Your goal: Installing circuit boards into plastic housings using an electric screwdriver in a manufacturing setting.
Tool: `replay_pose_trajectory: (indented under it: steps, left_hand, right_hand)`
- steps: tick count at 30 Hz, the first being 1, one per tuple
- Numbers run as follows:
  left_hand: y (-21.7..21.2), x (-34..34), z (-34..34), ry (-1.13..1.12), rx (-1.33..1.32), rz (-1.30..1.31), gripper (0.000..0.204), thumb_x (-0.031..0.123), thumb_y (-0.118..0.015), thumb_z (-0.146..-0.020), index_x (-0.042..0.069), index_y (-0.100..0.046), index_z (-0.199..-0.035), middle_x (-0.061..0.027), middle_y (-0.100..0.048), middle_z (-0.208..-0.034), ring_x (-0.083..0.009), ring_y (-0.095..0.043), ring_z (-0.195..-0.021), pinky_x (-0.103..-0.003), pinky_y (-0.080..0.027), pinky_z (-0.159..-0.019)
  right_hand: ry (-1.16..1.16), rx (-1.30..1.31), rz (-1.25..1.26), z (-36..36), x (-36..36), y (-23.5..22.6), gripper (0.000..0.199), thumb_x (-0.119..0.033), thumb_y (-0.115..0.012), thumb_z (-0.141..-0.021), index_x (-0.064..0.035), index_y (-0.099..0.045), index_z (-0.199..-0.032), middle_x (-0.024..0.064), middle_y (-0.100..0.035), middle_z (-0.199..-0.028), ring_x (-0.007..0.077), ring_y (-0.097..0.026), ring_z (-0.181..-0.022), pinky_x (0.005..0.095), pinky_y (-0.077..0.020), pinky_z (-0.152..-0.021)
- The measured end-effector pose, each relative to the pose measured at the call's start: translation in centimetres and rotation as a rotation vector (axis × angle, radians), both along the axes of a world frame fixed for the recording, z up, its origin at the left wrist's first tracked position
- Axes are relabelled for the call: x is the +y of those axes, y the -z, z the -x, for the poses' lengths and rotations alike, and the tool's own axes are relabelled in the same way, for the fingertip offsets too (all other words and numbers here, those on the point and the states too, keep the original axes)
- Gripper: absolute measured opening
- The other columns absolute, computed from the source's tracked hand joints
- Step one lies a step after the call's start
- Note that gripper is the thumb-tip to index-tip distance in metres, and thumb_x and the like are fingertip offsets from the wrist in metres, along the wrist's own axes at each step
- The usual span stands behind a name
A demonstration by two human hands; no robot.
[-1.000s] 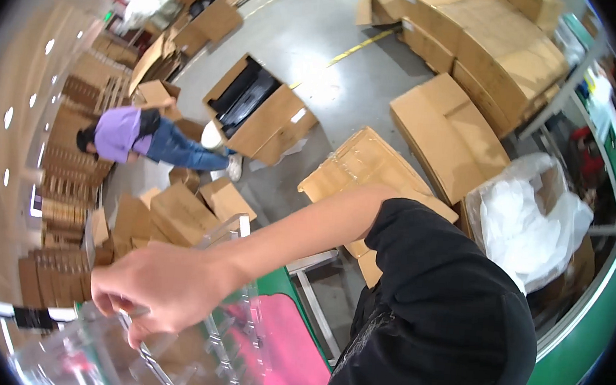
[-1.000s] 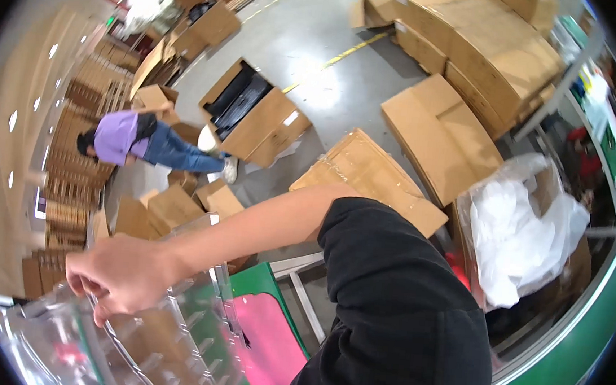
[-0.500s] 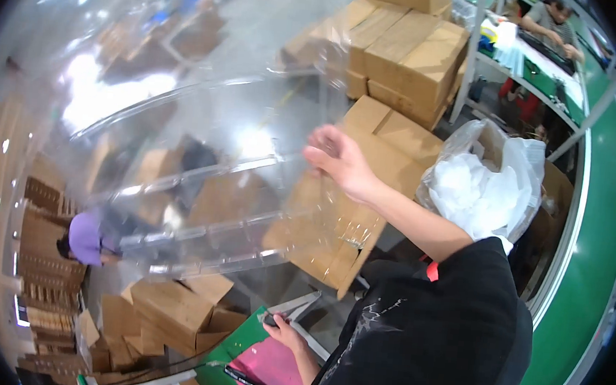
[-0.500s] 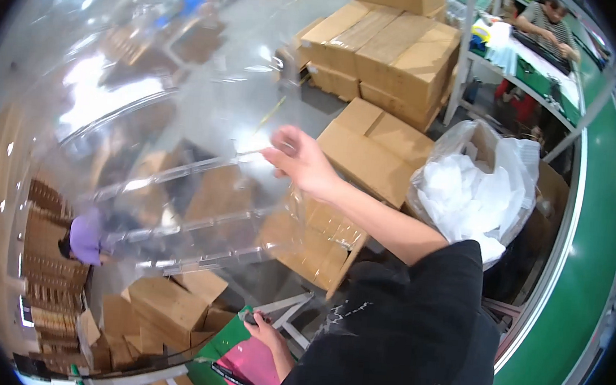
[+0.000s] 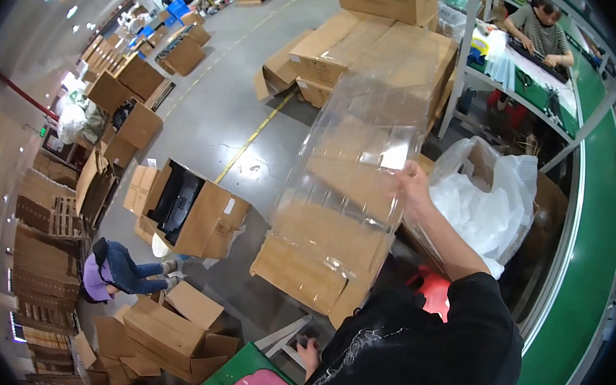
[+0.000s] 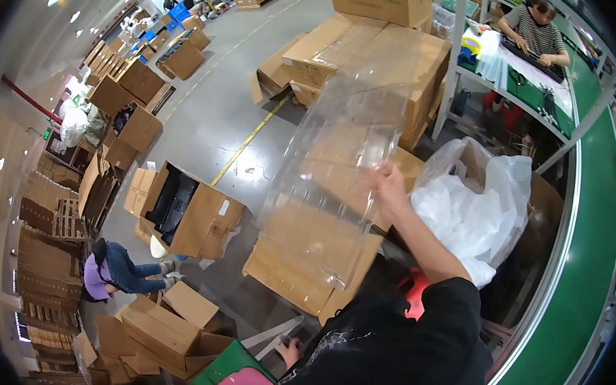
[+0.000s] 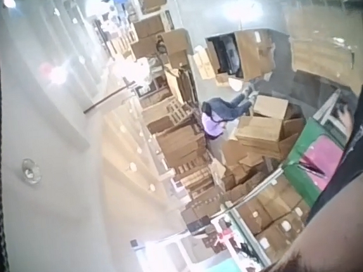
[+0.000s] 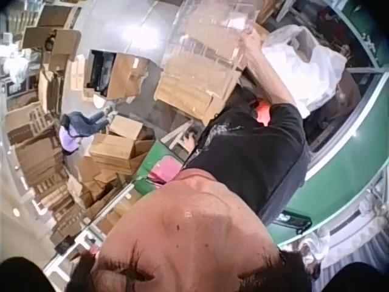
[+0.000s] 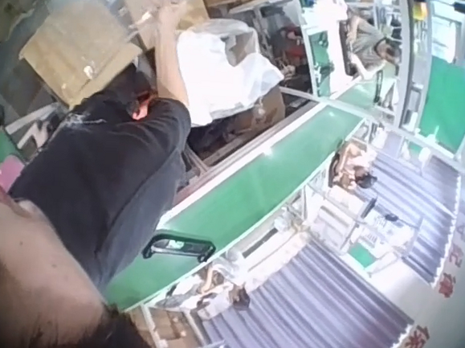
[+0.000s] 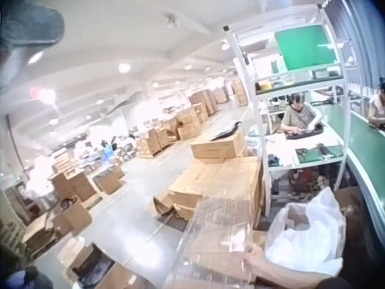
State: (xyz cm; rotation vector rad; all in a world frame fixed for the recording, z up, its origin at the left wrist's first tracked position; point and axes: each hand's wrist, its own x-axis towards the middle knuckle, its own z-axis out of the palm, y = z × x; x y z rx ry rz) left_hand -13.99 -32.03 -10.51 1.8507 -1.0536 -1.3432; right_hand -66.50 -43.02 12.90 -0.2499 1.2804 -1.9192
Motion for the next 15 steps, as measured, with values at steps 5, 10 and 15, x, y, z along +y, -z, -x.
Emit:
replay_pose_trajectory:
  steps: [5,10,15]
  left_hand:
    - [8.1,7.3,-3.3,-0.131,-0.714,-0.382,0.032,0.014,-0.073,-0.061,-0.003,-0.057,-0.082,-0.0123,-0.06,-0.07,-0.0251,-0.062,-0.063,-0.037,-0.049,-0.055]
    - [-2.5,0.9,4.2,-0.284,-0.027,-0.294,0.006,0.006,-0.052,-0.076,0.001,-0.055,-0.075,-0.0058,-0.053,-0.058,-0.0154,-0.048,-0.04,-0.03,-0.036,-0.035]
    - [-6.8,-6.5,12.4,-0.032,-0.225,-0.102,0.027,0.012,-0.058,-0.084,0.001,-0.046,-0.105,-0.0068,-0.053,-0.082,-0.013,-0.05,-0.066,-0.028,-0.043,-0.057]
  right_hand:
    - [0.133,0.029,0.039,14.2,-9.2,-2.1,0.016,-0.013,-0.054,-0.09,-0.0072,-0.045,-0.103,0.0138,-0.062,-0.099,0.0306,-0.065,-0.087,0.0441,-0.0574,-0.072]
    - [0.075,0.09,0.08,30.3,-18.4,0.4,0.031,-0.022,-0.044,-0.097,0.0021,-0.046,-0.118,0.0164,-0.054,-0.124,0.026,-0.059,-0.103,0.0341,-0.051,-0.083]
    - [0.0,0.307,-0.494,29.7,-22.2,13.0,0.017,-0.014,-0.051,-0.091,-0.0022,-0.053,-0.104,0.0074,-0.061,-0.087,0.0174,-0.06,-0.071,0.0277,-0.0492,-0.057]
